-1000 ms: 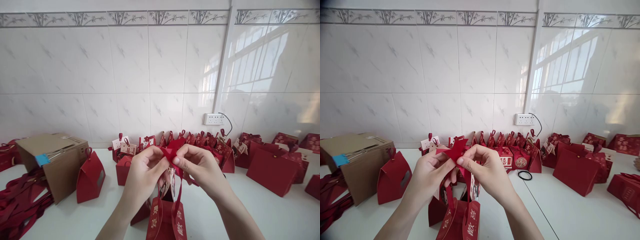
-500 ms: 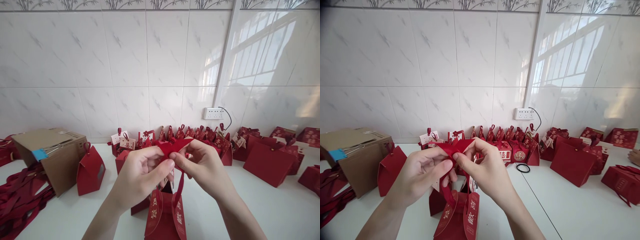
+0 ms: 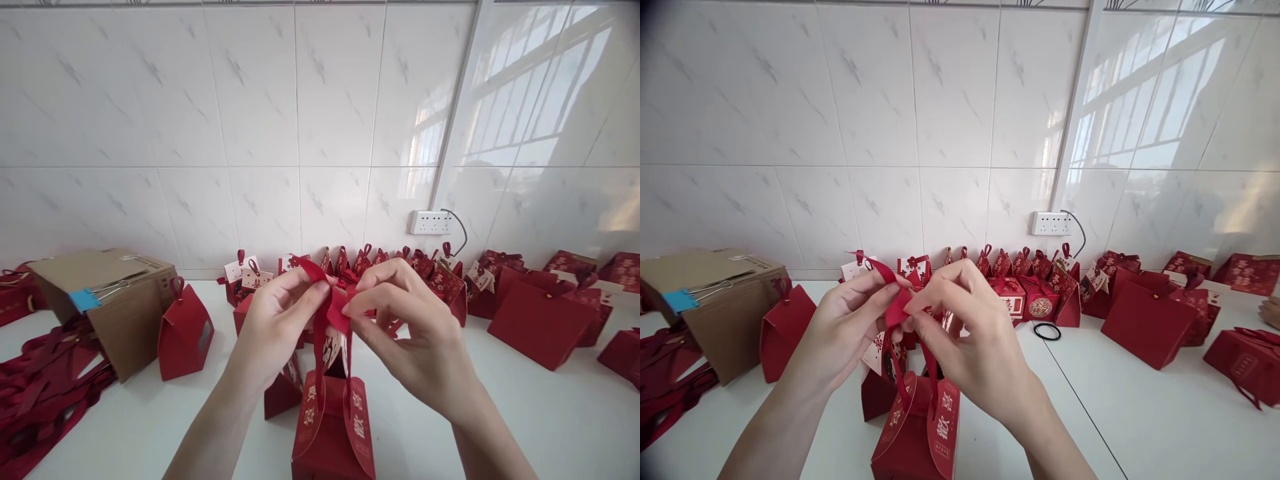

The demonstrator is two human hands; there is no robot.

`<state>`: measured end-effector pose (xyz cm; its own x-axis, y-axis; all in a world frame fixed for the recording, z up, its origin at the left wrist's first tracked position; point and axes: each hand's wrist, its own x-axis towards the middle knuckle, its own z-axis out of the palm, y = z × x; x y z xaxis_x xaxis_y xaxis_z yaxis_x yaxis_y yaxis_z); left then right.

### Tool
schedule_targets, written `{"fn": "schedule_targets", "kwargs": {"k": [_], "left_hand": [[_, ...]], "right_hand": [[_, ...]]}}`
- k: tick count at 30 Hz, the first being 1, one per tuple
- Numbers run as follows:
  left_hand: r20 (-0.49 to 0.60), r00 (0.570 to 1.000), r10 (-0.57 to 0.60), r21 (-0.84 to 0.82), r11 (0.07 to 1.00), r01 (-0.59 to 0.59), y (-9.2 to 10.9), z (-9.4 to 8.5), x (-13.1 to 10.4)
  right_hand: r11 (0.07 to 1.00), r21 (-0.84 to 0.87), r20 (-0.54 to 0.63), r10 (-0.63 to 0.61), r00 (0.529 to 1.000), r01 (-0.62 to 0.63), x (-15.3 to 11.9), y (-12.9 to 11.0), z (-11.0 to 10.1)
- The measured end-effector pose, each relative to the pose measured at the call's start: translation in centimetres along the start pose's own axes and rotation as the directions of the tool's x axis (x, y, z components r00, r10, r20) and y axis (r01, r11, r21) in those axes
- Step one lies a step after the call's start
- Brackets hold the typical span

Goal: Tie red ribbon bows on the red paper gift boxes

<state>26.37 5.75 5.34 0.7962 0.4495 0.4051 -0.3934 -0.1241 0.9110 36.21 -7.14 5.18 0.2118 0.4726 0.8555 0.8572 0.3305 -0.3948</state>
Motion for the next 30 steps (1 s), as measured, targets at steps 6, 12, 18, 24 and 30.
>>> {"fn": "schedule_targets", "kwargs": {"k": [6, 12, 18, 24, 30], "left_hand": [[-0.025, 0.999, -0.020, 0.041, 0.999, 0.021, -0.1, -0.3, 0.1], [-0.009, 0.999, 0.041, 0.090, 0.995, -0.040, -0.1, -0.3, 0.0], [0.028, 0.993, 0.111, 0.056, 0.992, -0.113, 0.0, 0.0, -0.1], [0.095, 0.990, 0.108, 0.113, 0.986, -0.119, 0.3, -0.1, 0.0], [0.093, 0.993, 0.067, 0.246, 0.965, -0.088, 0.3, 0.0, -0.1]], "right_hand": [[0.976, -0.166, 0.169, -0.115, 0.979, 0.144, -0.2, 0.3, -1.0], [0.980, -0.171, 0.202, -0.071, 0.977, 0.106, -0.2, 0.0, -1.0], [0.984, -0.086, 0.104, 0.167, 0.980, -0.159, -0.2, 0.0, -0.1], [0.951, -0.126, 0.139, 0.300, 0.944, -0.284, 0.1, -0.2, -0.1], [0.937, -0.196, 0.122, 0.317, 0.941, -0.290, 0.4, -0.1, -0.1]]}}
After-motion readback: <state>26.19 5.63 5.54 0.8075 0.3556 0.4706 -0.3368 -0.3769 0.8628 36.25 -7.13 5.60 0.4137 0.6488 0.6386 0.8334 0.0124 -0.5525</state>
